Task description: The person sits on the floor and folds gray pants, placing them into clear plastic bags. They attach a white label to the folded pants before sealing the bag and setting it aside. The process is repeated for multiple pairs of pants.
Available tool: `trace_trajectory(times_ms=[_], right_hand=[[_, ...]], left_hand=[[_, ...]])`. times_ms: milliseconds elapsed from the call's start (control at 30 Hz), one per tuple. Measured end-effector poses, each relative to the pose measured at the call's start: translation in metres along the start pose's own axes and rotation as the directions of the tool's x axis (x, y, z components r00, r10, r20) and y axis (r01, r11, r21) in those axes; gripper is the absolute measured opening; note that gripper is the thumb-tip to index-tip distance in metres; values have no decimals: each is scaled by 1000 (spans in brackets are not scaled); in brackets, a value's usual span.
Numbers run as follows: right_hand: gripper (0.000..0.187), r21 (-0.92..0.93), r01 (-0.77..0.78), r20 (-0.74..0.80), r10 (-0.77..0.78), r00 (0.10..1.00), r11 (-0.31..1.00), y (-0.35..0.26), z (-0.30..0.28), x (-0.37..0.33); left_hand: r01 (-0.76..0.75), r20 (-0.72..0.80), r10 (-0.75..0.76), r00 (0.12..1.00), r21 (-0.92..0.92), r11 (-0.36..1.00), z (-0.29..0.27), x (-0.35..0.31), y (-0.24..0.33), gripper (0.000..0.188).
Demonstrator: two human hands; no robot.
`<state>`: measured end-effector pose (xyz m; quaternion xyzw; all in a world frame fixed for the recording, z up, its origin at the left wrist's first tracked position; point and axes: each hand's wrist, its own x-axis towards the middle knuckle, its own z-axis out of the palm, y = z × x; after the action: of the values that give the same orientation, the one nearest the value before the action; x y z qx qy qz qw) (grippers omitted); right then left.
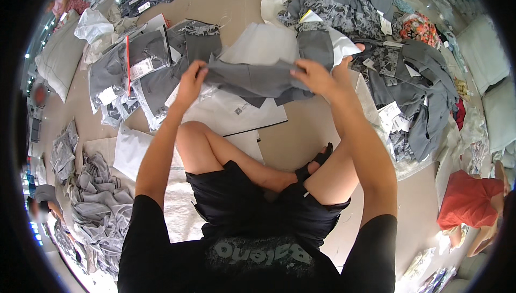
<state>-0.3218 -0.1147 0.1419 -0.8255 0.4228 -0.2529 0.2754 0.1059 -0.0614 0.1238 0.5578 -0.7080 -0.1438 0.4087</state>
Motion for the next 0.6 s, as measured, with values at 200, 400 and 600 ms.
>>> trace_trajectory(times_ms=[200, 400, 600], right_hand=[[47, -161, 123, -180, -152, 972, 979, -139, -165, 55], [47, 338, 151, -279, -54, 959, 929, -282, -232, 24], [49, -127, -10, -316, -31, 948, 992, -215, -228, 60]], left_hand=[[-244, -199, 354, 914, 427, 871, -129, 107, 80, 26], [-386, -265, 353, 898, -85, 919, -243, 137, 199, 34], [-329, -133, 332, 934, 44, 943, -213, 155, 213, 43]])
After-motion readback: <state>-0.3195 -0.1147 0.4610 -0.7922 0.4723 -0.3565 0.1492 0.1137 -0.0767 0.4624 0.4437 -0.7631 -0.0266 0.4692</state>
